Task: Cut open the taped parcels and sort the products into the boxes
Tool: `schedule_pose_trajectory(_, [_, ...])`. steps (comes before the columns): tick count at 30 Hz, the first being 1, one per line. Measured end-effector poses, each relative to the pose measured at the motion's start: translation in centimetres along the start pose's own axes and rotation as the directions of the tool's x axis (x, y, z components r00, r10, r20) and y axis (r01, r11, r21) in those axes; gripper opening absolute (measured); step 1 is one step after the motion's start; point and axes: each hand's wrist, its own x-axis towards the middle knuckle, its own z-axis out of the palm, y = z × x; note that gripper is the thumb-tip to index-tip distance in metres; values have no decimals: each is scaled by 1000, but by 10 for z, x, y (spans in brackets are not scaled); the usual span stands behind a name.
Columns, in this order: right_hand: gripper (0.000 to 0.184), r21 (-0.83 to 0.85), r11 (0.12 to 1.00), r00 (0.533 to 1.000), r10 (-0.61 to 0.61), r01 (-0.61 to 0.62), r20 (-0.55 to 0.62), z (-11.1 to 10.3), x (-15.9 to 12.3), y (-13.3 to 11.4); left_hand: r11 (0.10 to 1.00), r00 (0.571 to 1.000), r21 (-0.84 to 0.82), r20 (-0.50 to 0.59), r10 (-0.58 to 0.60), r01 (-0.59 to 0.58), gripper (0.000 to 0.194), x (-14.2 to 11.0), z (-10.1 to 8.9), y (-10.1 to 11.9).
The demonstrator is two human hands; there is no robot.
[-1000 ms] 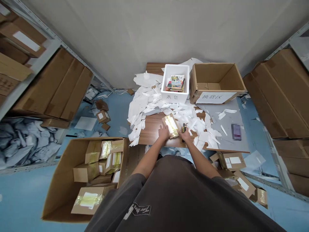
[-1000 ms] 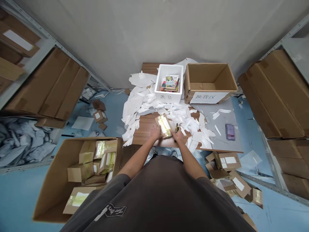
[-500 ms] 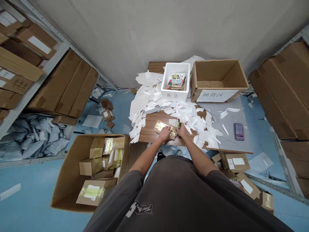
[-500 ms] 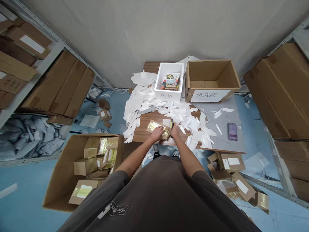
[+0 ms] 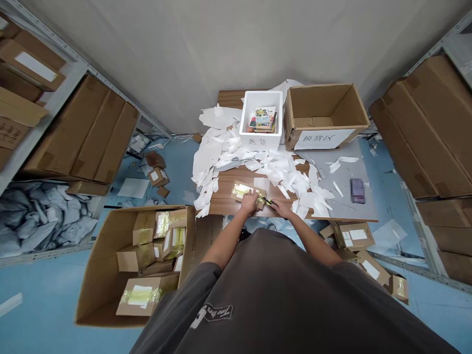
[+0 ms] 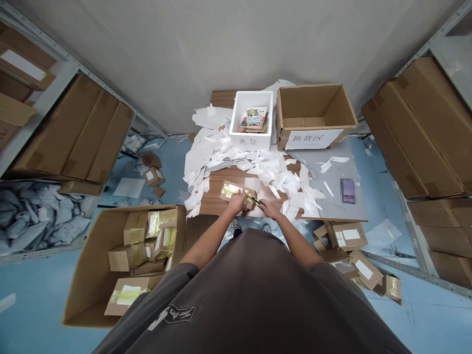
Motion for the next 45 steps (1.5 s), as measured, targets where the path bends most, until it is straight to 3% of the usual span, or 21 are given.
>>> schedule_pose_trajectory(9, [35, -93, 994, 990, -53, 65, 127, -21, 11, -8, 1000, 999, -1, 27, -28, 28, 110, 0, -4, 2])
schedule_pose_trajectory(13, [37, -54, 997, 995, -44, 49, 88, -15, 12, -13, 1000, 1000, 6, 24, -10, 9, 106, -3, -3, 1])
schedule_pose_trajectory(17, [36, 24, 998, 990, -60, 57, 131, -17, 11, -14, 1000, 999, 13, 39, 13, -13, 108, -5, -4, 0])
schedule_pose_trajectory(25, [52, 165, 982, 983, 65, -94, 175, -19, -14, -19, 1000, 999, -3, 15, 30, -30, 99, -6, 0, 1])
schedule_pose_trajectory(32, [58, 193, 964, 983, 177, -185, 57, -20, -50, -26, 993, 994, -106, -107, 30, -41, 76, -7, -10, -20])
schedule_pose_trajectory(36, [64, 163, 942, 956, 292, -292, 27, -16, -63, -34, 993, 997, -116, -73, -7, -1, 102, 9, -18, -39])
schedule_pose_trajectory(39, [56, 87, 960, 962, 271, -267, -42, -5, -58, -47, 991, 999, -135, -43, -4, -2, 112, 19, -16, -46])
schedule_pose_trajectory(45, [50, -170, 953, 957, 219, -251, -189, 17, -44, -64, 991, 993, -106, -103, 65, -76, 87, 17, -14, -51])
